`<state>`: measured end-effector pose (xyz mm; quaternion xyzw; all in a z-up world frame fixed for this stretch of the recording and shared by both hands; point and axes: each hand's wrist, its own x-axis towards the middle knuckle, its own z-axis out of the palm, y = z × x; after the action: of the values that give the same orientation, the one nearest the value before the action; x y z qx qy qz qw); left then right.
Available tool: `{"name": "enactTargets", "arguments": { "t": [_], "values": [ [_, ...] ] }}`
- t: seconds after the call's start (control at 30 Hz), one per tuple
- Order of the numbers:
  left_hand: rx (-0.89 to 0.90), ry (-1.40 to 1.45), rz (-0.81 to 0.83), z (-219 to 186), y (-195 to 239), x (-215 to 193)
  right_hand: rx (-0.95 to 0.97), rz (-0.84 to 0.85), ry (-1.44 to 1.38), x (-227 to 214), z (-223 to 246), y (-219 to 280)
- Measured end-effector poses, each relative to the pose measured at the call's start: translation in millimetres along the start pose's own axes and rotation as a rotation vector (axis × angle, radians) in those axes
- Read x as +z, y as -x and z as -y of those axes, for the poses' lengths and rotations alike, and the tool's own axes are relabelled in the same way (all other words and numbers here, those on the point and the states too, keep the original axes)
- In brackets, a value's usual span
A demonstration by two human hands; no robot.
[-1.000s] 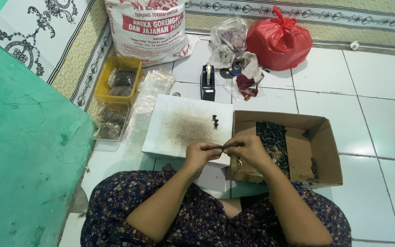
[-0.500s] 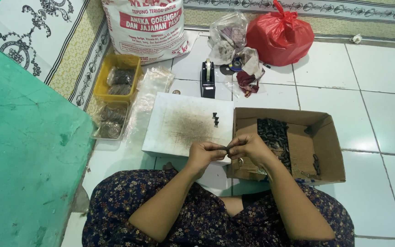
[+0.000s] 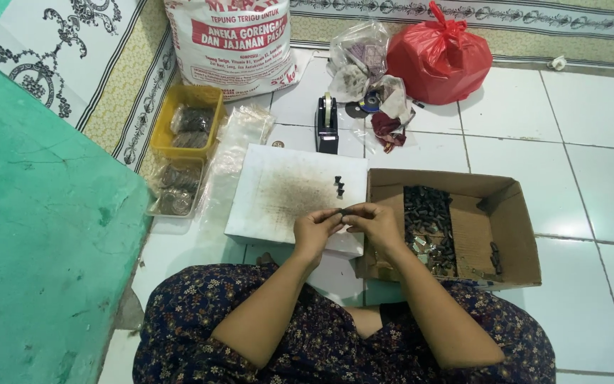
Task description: The person sits on the floor and assembles small black plastic components by hand. They pick up individual pieces from a cardboard box and connect them into a chain-like structure on a white surface. The person also handles a small plastic bag containing similar parts.
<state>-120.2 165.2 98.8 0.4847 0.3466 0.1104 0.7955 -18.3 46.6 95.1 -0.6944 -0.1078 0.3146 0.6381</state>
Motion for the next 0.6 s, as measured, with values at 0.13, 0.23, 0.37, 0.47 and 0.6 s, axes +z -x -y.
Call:
{"name": "enactTargets", "arguments": {
  "t": [0.13,0.23,0.37,0.47,0.6],
  "values": [
    [0.114,-0.185,-0.014,-12.9,-3.9,-4.4,-0.045,-0.046,0.044,1.3,-12.2,-22.1],
    [0.299,-0.506,-0.084,-5.2,-15.6,-9.4,-0.21,-0.146,0.346,1.3,-27.4,-44.1],
    [0.309,-0.559,-0.024,-10.2,-9.9,-8.5,-0.386,-0.261,0.585,5.4,-38.0,-52.5],
    [0.277,-0.594,0.025,-7.4,-7.6,-6.4,-0.448,-0.277,0.743,5.1,-42.2,-54.9],
    [0.315,-0.651,0.052,-0.4,-10.2,-6.3,-0.457,-0.25,0.836,4.7,-44.0,-55.2]
  ]
}}
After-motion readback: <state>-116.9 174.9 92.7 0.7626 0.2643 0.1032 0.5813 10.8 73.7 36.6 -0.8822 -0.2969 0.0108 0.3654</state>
